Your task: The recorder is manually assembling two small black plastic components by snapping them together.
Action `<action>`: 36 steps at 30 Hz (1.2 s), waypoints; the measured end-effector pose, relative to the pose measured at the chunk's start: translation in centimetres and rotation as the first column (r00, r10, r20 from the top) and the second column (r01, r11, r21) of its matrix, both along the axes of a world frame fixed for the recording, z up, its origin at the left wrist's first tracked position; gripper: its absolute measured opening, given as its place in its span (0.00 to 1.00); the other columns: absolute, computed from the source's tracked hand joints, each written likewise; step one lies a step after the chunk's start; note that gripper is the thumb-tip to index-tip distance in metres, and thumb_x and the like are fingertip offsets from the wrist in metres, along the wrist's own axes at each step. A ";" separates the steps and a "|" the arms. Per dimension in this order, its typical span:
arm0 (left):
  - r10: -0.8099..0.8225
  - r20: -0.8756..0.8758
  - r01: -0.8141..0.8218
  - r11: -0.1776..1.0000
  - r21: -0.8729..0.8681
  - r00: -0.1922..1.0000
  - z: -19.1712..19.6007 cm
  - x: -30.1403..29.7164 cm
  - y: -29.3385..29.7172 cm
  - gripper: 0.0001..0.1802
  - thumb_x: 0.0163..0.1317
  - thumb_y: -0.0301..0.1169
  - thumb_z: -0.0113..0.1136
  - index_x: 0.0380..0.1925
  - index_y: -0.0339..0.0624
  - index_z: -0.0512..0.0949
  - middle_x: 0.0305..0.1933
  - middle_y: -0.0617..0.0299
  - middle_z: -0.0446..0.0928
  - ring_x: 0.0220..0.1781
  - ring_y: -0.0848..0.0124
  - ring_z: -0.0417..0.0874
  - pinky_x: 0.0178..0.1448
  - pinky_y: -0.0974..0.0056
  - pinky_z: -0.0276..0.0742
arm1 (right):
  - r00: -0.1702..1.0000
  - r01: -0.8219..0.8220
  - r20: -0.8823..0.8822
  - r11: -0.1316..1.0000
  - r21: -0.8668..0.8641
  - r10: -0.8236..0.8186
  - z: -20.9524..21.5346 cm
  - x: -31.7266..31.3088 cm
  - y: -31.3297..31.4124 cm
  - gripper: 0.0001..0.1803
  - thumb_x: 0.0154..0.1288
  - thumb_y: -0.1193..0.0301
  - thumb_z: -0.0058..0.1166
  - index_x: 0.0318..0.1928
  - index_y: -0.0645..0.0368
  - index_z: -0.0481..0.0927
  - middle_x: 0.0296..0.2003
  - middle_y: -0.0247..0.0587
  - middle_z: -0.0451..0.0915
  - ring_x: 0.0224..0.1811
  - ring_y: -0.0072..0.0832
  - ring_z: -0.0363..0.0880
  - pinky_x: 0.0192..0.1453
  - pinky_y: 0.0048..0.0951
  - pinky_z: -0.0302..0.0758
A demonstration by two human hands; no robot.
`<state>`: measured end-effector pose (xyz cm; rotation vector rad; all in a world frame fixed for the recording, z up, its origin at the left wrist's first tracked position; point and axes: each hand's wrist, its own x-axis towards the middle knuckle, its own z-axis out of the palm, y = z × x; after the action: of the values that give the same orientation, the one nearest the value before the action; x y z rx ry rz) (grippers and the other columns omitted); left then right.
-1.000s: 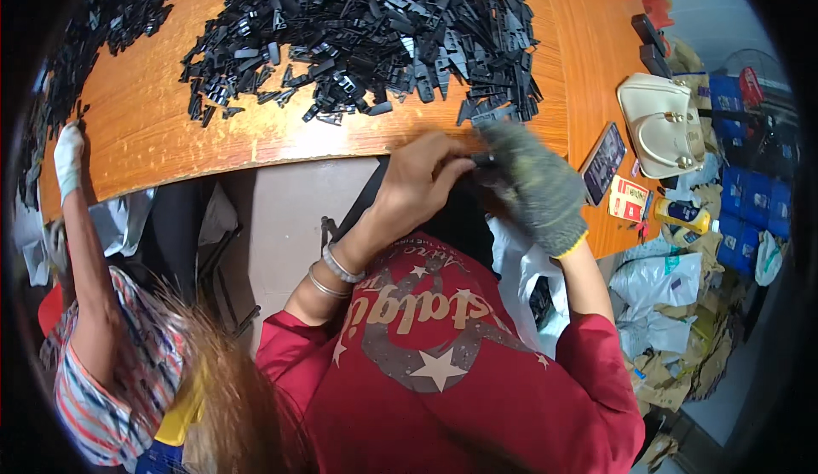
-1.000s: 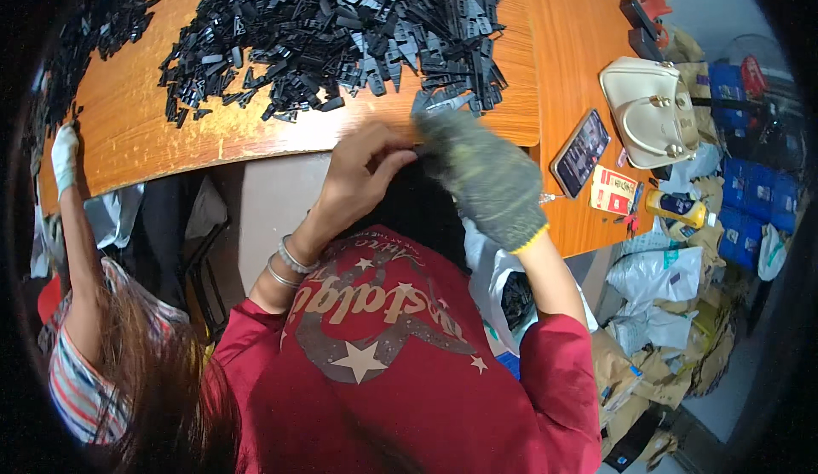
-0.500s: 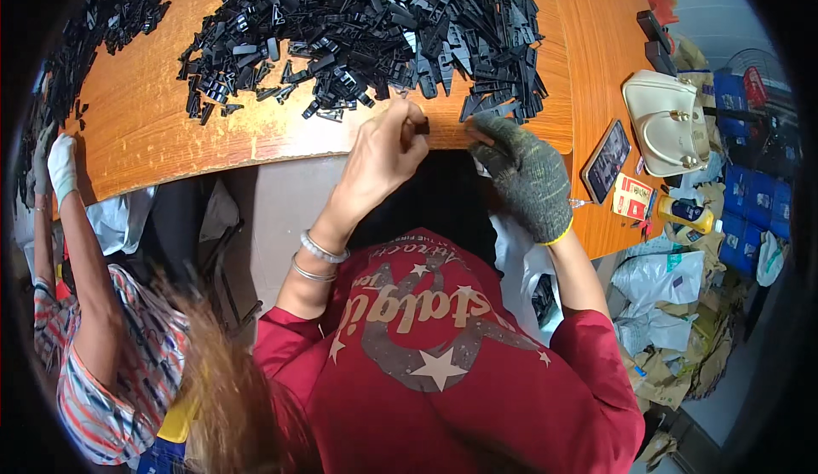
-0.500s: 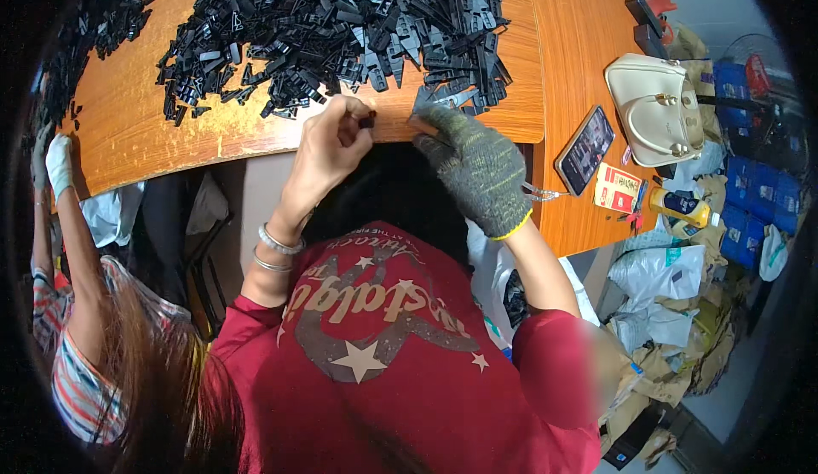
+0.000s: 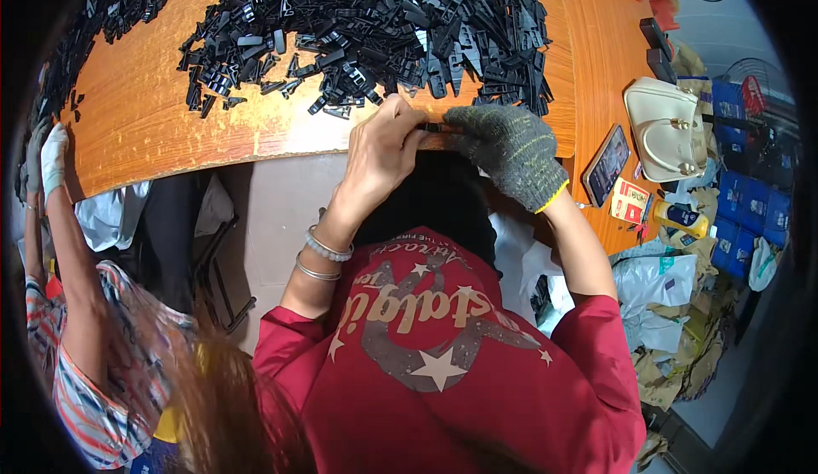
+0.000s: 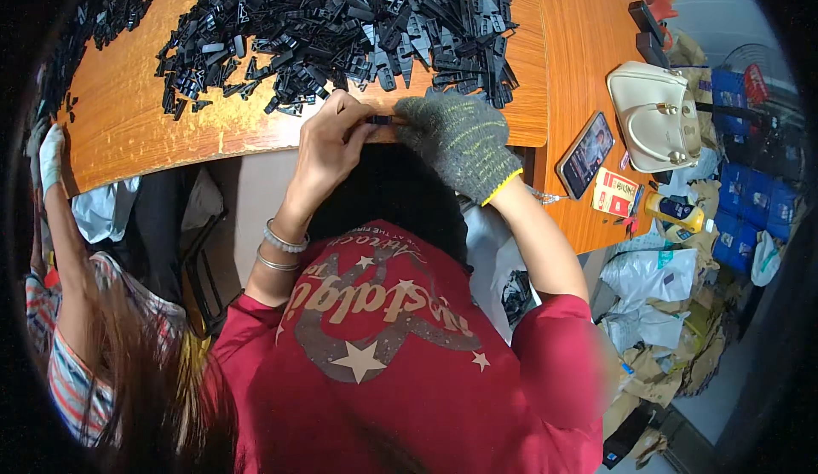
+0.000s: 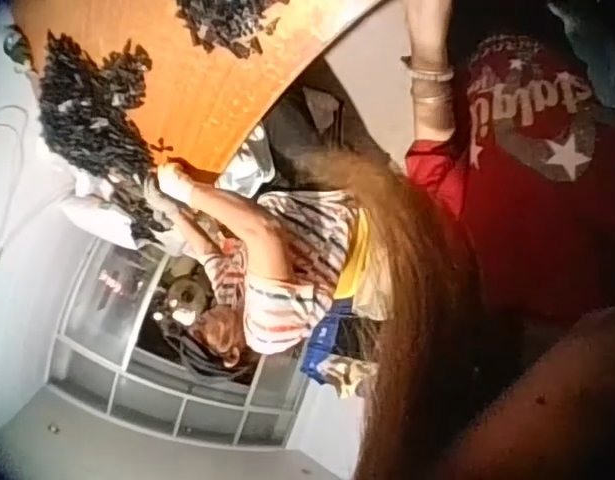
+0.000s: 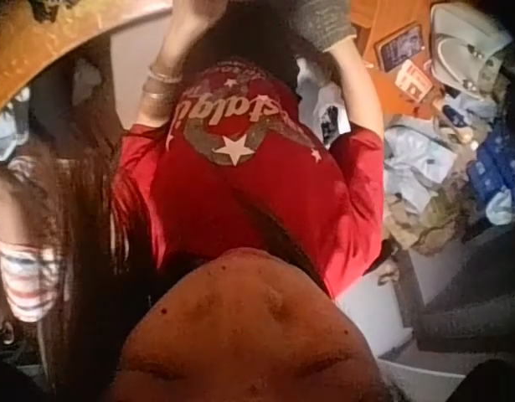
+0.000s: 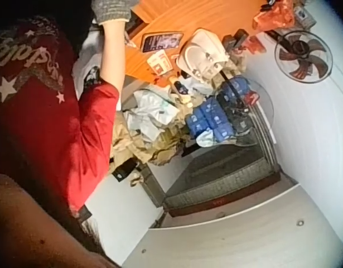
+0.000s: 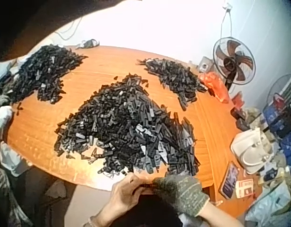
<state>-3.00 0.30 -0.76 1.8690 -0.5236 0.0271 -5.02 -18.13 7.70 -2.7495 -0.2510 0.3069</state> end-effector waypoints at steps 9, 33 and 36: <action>-0.009 0.035 0.009 1.000 -0.003 0.999 -0.5 0.3 -0.2 0.10 0.50 0.18 0.63 0.35 0.37 0.77 0.34 0.55 0.73 0.35 0.55 0.80 0.36 0.56 0.75 | 0.992 -0.113 0.020 0.953 -0.279 0.124 -0.7 0.7 1.3 0.09 0.56 0.61 0.57 0.32 0.51 0.83 0.24 0.46 0.80 0.27 0.44 0.81 0.26 0.46 0.74; -0.059 -0.016 0.057 0.995 -0.082 0.998 0.5 0.4 1.2 0.09 0.54 0.19 0.61 0.37 0.36 0.76 0.35 0.54 0.74 0.34 0.58 0.80 0.37 0.60 0.77 | 0.972 -0.016 0.233 0.999 -0.048 0.027 0.7 -1.2 2.0 0.14 0.61 0.63 0.59 0.45 0.54 0.83 0.37 0.46 0.82 0.37 0.42 0.82 0.40 0.37 0.78; -0.243 -0.341 0.115 0.928 -0.355 0.908 1.7 -0.4 2.1 0.09 0.59 0.20 0.60 0.41 0.33 0.77 0.38 0.55 0.79 0.36 0.63 0.84 0.40 0.64 0.80 | 0.977 0.141 0.093 0.912 0.385 -0.191 0.0 -3.2 0.5 0.16 0.61 0.68 0.60 0.50 0.54 0.82 0.41 0.47 0.82 0.41 0.42 0.82 0.45 0.35 0.77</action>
<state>-3.37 2.38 0.94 1.4431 -0.3910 -0.3493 -8.22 -17.64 7.73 -2.3890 -0.0934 0.0286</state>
